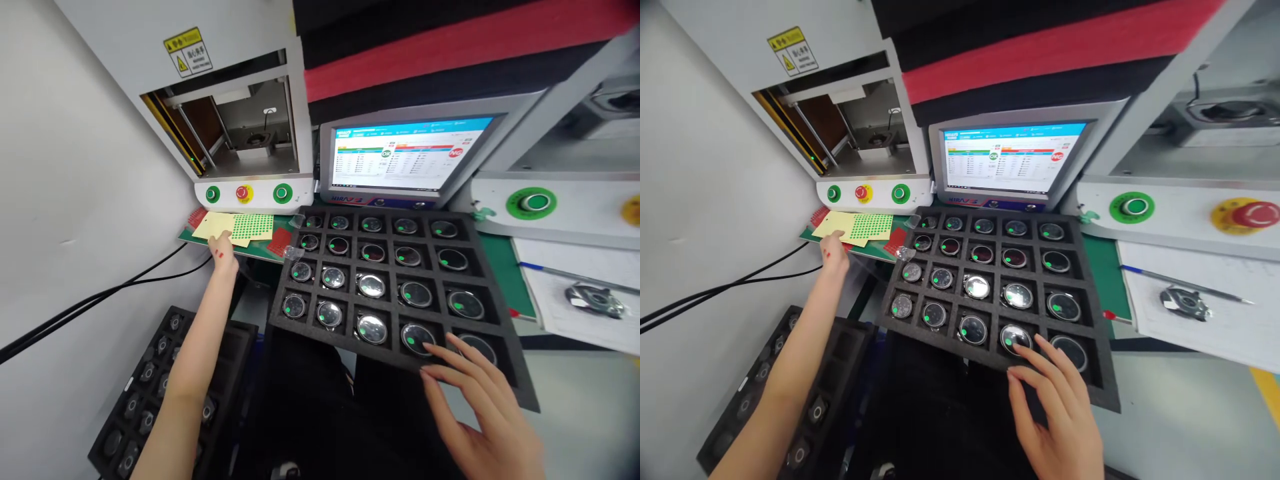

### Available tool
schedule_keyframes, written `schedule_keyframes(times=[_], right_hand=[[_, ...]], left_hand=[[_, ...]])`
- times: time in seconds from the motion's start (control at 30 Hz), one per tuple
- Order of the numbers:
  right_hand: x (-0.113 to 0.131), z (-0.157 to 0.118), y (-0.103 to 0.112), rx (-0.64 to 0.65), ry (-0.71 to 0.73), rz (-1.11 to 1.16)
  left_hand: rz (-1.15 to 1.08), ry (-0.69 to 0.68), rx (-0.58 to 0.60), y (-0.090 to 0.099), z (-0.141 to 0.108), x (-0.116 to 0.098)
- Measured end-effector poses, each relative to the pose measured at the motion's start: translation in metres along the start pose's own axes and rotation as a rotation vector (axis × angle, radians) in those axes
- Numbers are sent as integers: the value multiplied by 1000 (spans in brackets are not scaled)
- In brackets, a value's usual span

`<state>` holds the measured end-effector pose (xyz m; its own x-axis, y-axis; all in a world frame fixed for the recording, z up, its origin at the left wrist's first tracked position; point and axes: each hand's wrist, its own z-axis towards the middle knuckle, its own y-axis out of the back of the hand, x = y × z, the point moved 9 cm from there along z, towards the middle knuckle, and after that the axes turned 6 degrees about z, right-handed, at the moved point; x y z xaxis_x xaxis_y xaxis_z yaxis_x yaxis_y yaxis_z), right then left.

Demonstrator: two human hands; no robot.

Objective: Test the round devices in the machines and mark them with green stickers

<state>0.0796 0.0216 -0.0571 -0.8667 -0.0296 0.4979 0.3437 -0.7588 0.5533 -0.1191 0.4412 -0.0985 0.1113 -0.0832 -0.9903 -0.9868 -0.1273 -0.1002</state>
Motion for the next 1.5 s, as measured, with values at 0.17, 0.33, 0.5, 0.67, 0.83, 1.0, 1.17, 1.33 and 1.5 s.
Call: schedule_keyframes(times=[0.17,0.33,0.5,0.67,0.83,1.0,1.17,1.33,1.5], right_hand=[[2,1,4,-28,19,26],[0,-9,9,-19,12,23],[-9,-26,20,-29,-34,-9],[-15,-37,26,-34,-58,-18],[-19,-28,17,-70,-202,97],[-19,-8,-10,-78,-512,320],[-2,10,-27,-79,-613,600],[0,5,-36,-27,-704,800],[2,1,-33,-11,-690,841]], left_hand=[[425,-170,243,-36,-42,-6],[751,-145,521,-69,-64,16],[832,-145,636,-83,-74,23],[744,-241,554,-82,-79,4],[608,-348,493,-70,-132,-34],[575,-296,748,-67,-235,-34],[492,-172,919,-63,-287,-13],[488,-201,929,-55,-292,-11],[540,-348,944,-51,-296,-22]])
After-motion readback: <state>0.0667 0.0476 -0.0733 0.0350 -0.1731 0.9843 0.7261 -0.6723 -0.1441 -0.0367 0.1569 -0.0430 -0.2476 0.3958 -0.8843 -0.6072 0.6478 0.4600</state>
